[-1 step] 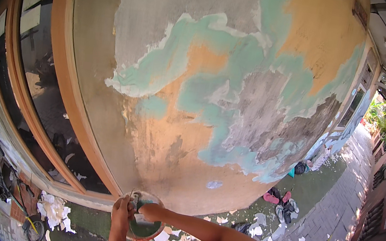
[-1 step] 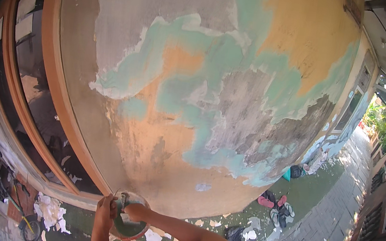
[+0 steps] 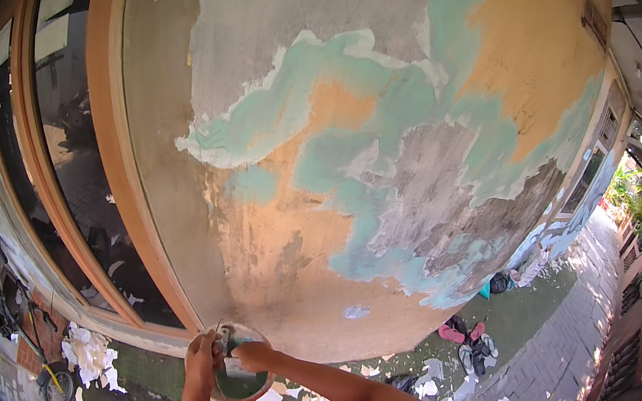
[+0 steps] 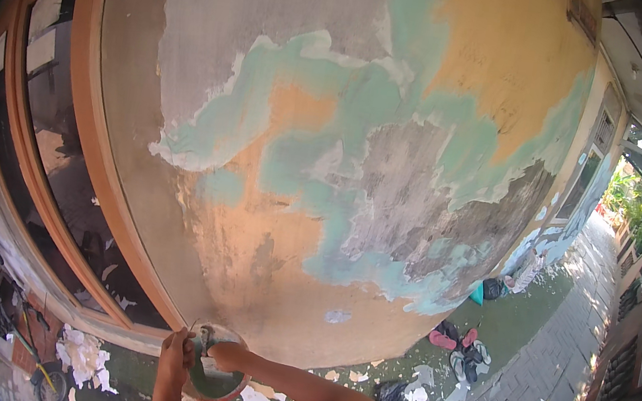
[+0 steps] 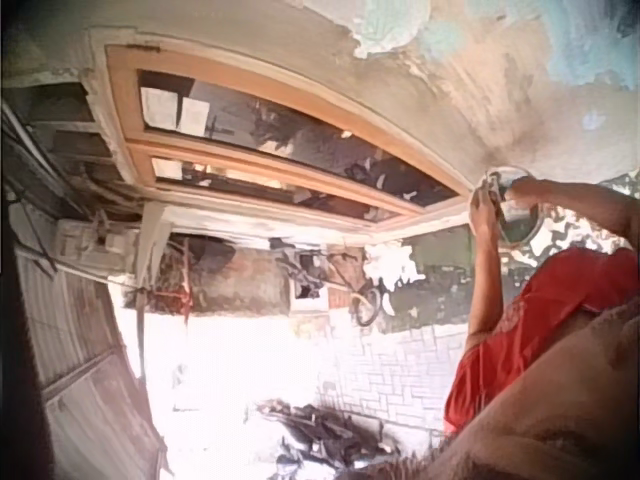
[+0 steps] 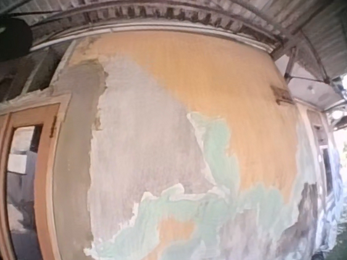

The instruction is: The person applies patching compound to a damaged exterior wall using a small spreader tool, dipping the tool into a bucket of compound between applications.

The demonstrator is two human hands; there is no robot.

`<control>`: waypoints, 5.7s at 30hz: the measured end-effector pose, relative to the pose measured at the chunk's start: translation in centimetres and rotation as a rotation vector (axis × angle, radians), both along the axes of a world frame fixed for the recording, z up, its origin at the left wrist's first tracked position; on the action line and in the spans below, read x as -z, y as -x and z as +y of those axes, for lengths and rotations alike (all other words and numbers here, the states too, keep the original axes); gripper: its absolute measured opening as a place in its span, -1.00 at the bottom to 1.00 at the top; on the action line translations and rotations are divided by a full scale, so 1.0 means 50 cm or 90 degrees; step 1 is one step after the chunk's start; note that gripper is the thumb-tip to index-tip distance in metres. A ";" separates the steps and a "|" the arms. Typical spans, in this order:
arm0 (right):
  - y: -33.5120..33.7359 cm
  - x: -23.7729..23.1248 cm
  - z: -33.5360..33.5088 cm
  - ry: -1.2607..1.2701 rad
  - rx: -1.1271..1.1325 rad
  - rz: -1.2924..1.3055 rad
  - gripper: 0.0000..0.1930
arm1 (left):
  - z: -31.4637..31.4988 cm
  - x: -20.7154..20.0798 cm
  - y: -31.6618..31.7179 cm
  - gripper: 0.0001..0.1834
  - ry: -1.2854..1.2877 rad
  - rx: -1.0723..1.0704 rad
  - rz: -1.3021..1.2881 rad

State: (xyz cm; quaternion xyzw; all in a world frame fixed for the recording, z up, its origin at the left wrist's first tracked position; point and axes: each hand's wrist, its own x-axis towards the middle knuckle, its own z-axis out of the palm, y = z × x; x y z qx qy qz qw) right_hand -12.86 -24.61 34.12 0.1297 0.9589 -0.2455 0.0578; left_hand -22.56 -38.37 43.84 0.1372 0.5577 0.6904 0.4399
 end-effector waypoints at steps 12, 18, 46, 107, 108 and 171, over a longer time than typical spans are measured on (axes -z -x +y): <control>-0.152 -0.119 0.118 0.343 0.209 0.160 -0.63 | -0.049 0.050 0.045 -0.69 0.028 -0.064 -0.035; -0.281 -0.426 0.222 0.268 0.271 0.402 -0.71 | -0.111 0.029 0.050 -0.69 0.061 -0.128 -0.022; -0.373 -1.661 0.481 -0.678 0.510 0.707 -0.35 | -0.193 0.074 0.076 -0.71 0.244 -0.390 0.100; -0.353 -1.099 0.245 -0.451 0.291 0.546 -0.43 | -0.125 -0.002 0.068 -0.64 0.014 -0.238 -0.026; -0.297 -0.990 0.199 -0.367 0.184 0.449 -0.52 | -0.132 -0.026 0.072 -0.64 0.012 -0.224 -0.042; 0.214 0.097 -0.118 0.028 -0.153 0.201 -0.84 | -0.114 -0.115 0.078 -0.76 -0.051 -0.112 0.159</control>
